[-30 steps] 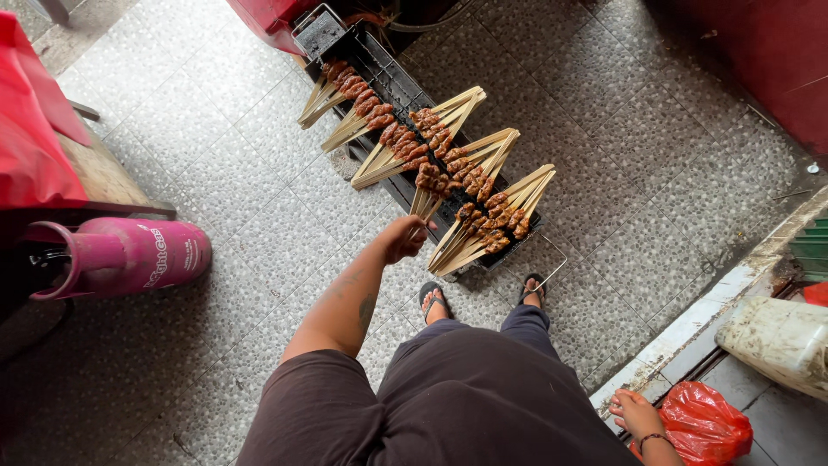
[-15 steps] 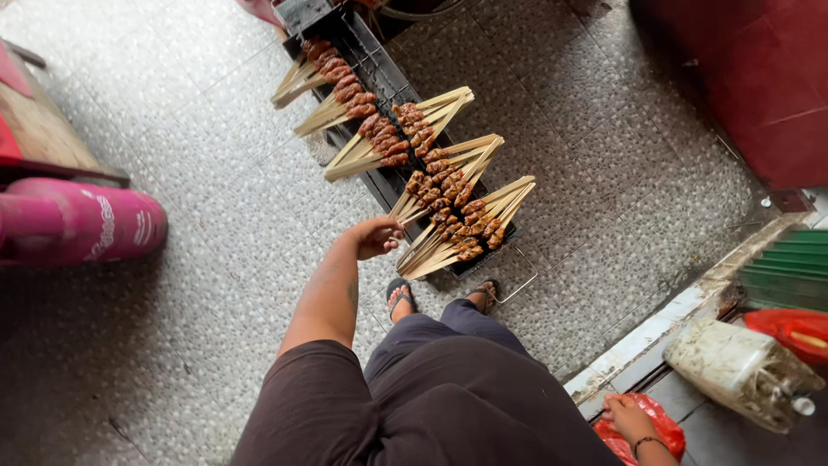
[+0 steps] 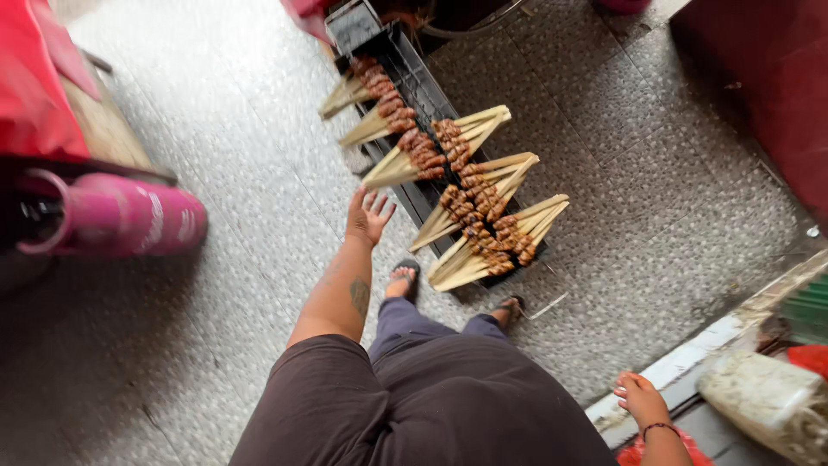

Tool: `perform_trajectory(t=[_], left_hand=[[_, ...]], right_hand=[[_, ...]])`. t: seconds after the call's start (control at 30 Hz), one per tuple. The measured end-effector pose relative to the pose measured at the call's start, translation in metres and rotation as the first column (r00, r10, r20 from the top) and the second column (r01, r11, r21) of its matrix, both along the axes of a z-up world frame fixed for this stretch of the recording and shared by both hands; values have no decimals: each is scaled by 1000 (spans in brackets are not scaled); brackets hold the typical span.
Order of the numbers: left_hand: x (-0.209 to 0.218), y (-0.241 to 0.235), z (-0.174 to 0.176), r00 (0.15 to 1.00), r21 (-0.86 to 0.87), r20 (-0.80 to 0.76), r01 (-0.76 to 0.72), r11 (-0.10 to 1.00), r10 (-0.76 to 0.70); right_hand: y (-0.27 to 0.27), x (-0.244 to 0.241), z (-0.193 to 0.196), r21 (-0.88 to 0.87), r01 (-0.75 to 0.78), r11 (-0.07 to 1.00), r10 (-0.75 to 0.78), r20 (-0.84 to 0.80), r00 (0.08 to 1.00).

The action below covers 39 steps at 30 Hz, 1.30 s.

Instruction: The person prepares satay by taking pre-skewered meat and forming it into a block shape by hand on the skewers, then placing the finished skewers onto a grill.

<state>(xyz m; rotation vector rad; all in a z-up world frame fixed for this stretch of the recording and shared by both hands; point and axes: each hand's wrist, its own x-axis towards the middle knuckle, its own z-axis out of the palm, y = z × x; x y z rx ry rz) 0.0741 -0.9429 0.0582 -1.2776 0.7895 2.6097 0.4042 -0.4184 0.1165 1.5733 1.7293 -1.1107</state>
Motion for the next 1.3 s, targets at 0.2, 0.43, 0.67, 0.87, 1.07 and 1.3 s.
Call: perform_trajectory(t=[0.2, 0.43, 0.67, 0.87, 1.07, 1.3], left_hand=[[-42, -23, 5, 990, -45, 110, 92, 995, -86], [-49, -37, 3, 413, -719, 685, 250, -648, -601], [-61, 2, 19, 193, -591, 807, 286, -754, -559], [-74, -5, 3, 189, -668, 743, 274, -692, -643], [-64, -21, 17, 113, -766, 383, 594, -247, -917], [-71, -25, 27, 188, 47, -100, 982, 184, -977]], right_hand=[[-111, 49, -40, -18, 329, 944, -317, -321, 892], [-186, 110, -62, -278, -75, 958, 175, 355, 918], [-188, 158, -64, -620, -435, 653, 488, -95, 868], [-215, 97, -31, -76, 142, 987, -122, 221, 968], [-214, 69, -25, -25, 380, 925, -380, 26, 925], [-207, 65, -14, -19, 325, 945, -323, 88, 942]])
